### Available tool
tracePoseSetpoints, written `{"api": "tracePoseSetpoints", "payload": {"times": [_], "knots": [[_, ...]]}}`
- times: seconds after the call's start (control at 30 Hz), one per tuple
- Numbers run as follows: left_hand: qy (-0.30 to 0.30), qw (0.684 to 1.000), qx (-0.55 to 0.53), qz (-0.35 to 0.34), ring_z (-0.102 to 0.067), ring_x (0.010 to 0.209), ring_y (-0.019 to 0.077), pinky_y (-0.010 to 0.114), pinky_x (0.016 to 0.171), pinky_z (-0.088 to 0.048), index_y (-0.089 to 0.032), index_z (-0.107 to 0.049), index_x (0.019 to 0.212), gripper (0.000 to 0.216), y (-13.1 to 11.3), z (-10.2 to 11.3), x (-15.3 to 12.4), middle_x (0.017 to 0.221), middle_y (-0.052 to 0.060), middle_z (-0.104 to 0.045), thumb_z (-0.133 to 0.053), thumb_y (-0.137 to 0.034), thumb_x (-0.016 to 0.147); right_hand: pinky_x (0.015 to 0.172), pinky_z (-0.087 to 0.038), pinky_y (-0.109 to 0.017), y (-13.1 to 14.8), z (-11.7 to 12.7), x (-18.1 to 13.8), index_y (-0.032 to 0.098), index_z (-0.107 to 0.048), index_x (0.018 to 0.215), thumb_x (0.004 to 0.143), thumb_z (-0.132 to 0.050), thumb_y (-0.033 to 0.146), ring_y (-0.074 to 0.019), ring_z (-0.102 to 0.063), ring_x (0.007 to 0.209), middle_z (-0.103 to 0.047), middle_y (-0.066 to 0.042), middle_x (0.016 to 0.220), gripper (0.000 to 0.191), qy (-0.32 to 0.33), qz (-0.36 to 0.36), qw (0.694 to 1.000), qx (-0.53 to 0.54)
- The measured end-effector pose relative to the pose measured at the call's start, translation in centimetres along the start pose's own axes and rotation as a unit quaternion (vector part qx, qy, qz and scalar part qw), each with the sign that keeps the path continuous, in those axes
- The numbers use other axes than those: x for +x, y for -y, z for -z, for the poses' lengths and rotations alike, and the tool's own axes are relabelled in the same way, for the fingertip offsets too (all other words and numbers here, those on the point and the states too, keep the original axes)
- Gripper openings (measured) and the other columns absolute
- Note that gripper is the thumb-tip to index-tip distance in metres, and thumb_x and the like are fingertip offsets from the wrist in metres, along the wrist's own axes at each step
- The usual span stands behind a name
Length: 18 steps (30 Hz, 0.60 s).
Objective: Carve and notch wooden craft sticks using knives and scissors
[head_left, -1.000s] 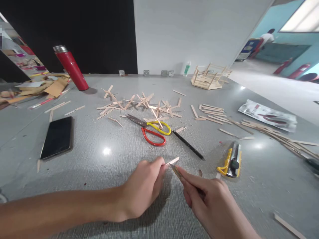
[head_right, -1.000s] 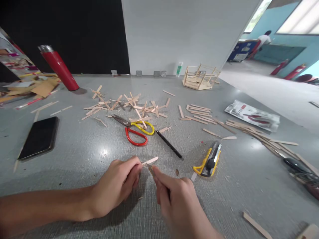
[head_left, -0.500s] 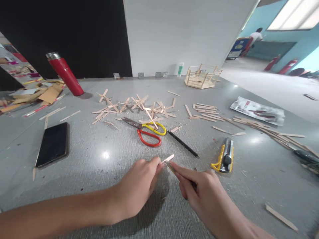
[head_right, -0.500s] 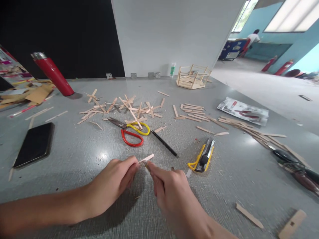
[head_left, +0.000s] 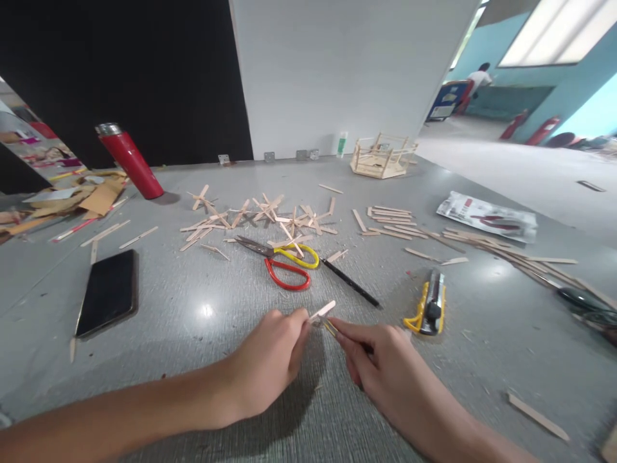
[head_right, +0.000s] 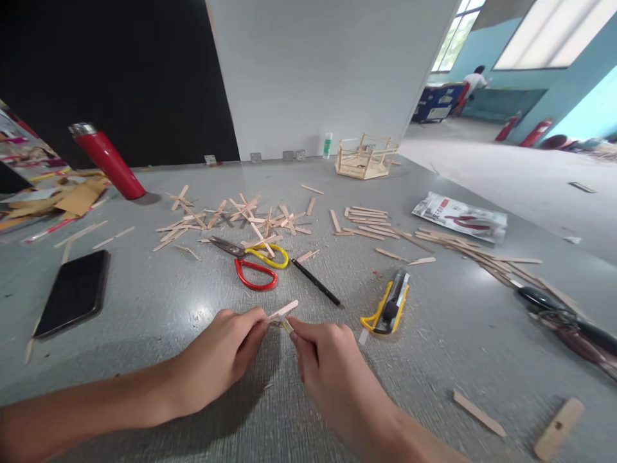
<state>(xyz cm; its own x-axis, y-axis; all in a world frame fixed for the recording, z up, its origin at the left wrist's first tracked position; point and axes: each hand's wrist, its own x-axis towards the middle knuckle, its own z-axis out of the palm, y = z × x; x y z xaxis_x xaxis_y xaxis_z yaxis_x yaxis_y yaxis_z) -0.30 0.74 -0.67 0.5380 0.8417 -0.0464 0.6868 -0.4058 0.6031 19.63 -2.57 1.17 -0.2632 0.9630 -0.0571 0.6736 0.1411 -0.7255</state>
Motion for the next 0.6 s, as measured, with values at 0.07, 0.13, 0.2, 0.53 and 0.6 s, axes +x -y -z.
{"api": "tracePoseSetpoints", "payload": {"times": [0.07,0.13,0.2,0.53,0.6], "knots": [[-0.007,1.0,0.006,0.001,-0.035,0.054,0.0143,0.031,0.058,-0.027,-0.021,-0.051,0.082,0.033,0.09,-0.16,0.05,0.066,-0.002,-0.051,-0.033,-0.027,0.109,0.054,-0.03,-0.025,0.14,0.17,0.11,0.017,-0.067,0.082,0.105,-0.04,0.029,-0.0115,-0.033,0.057,-0.039,0.006,0.06,0.038,0.009,-0.003,1.0,0.011],[-0.011,1.0,0.009,0.0,-0.037,0.054,0.0146,0.031,0.057,-0.026,-0.02,-0.052,0.082,0.033,0.12,-0.21,0.14,0.067,-0.001,-0.053,-0.034,-0.026,0.109,0.053,-0.029,-0.025,0.26,0.29,0.17,0.016,-0.07,0.086,0.105,-0.041,0.03,-0.0115,-0.034,0.056,-0.04,0.006,0.06,0.037,0.019,-0.01,0.999,0.024],[-0.013,1.0,0.01,-0.004,-0.04,0.055,0.015,0.031,0.057,-0.027,-0.02,-0.053,0.082,0.033,0.12,-0.21,0.21,0.068,0.0,-0.056,-0.035,-0.026,0.108,0.052,-0.029,-0.025,0.31,0.36,0.18,0.015,-0.071,0.088,0.105,-0.041,0.031,-0.0114,-0.034,0.055,-0.04,0.006,0.059,0.039,0.029,-0.018,0.999,0.04],[-0.037,0.999,0.011,-0.012,-0.046,0.055,0.0161,0.03,0.056,-0.027,-0.02,-0.055,0.082,0.034,0.4,-0.7,0.05,0.069,0.001,-0.056,-0.035,-0.027,0.108,0.048,-0.026,-0.023,-0.31,0.28,0.36,0.013,-0.076,0.091,0.103,-0.046,0.037,-0.0093,-0.035,0.052,-0.043,0.006,0.056,0.041,0.044,-0.077,0.988,0.125],[-0.041,0.999,0.007,-0.009,-0.043,0.054,0.0158,0.03,0.056,-0.026,-0.02,-0.055,0.081,0.034,0.37,-0.78,0.08,0.065,0.0,-0.052,-0.035,-0.027,0.108,0.044,-0.024,-0.021,-0.22,0.31,0.56,0.013,-0.076,0.09,0.103,-0.045,0.037,-0.0077,-0.033,0.046,-0.042,0.006,0.054,0.041,0.058,-0.1,0.982,0.15]]}}
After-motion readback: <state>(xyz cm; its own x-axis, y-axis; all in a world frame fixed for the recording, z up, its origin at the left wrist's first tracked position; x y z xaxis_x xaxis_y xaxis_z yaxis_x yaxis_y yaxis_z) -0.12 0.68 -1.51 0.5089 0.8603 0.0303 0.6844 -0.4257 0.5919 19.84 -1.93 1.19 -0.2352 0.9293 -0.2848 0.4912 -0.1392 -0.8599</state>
